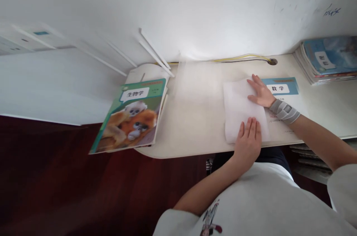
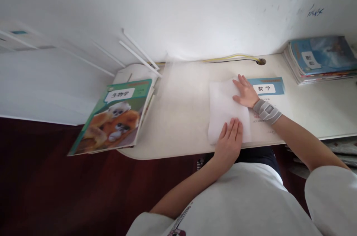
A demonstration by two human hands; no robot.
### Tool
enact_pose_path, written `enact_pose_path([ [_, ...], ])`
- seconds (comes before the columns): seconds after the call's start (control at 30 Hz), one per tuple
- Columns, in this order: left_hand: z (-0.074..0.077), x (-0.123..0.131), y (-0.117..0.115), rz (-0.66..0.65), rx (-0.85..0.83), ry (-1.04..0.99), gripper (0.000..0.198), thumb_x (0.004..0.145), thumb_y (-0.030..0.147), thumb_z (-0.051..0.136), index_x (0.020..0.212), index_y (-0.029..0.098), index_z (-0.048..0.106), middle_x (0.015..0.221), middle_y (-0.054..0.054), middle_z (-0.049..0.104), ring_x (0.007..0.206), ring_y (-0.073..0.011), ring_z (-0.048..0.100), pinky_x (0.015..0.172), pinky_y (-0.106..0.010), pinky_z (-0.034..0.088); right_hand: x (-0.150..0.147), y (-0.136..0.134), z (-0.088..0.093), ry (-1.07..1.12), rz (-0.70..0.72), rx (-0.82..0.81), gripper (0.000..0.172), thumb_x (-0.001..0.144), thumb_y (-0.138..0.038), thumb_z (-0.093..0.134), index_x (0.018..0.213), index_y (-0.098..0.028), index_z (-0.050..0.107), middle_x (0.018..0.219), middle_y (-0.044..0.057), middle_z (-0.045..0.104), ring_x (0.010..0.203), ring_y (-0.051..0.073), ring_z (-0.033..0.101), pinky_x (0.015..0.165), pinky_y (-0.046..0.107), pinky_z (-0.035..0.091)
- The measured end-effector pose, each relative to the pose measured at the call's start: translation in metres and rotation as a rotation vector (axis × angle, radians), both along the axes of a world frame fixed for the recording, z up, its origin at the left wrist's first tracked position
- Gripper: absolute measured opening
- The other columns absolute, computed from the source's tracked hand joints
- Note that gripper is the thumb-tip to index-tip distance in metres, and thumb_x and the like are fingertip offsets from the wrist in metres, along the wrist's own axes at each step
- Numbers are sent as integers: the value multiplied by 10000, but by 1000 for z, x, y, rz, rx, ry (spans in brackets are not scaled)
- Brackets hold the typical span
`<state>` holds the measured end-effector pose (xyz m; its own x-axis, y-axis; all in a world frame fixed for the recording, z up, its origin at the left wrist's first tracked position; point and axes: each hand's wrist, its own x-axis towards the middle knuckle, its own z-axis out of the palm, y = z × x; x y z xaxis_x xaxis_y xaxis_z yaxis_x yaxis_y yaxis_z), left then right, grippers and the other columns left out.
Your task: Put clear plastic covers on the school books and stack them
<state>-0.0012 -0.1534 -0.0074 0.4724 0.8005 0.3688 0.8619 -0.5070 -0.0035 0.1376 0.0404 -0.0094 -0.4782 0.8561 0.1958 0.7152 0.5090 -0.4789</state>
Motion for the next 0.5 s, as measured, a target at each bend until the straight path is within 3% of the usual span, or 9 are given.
enact_pose_path([
  [0.17, 3, -11, -1, 57, 14, -11, 436, 877, 49, 293, 1277, 25, 466, 1361, -210, 463, 1322, -289, 342, 1057, -473, 376, 0, -3, 1, 38, 48, -6, 757, 781, -538, 498, 1408, -141, 348, 1520, 156, 202, 1405, 326, 126, 1091, 565, 208],
  [0.27, -1, -13, -2, 13, -34, -9, 461, 862, 32, 292, 1299, 17, 437, 1371, -212, 451, 1331, -268, 330, 1066, -440, 372, 0, -5, 1, 76, 6, -13, 785, 783, -546, 488, 1425, -130, 309, 1525, 157, 185, 1407, 313, 130, 1100, 545, 211],
  [0.5, -3, -26, -2, 57, -15, 52, 415, 877, 42, 303, 1238, 30, 508, 1301, -200, 532, 1275, -261, 430, 1047, -427, 399, -2, -5, 0, 139, -83, -18, 733, 808, -524, 451, 1409, -122, 329, 1495, 163, 269, 1375, 297, 255, 1097, 526, 259],
])
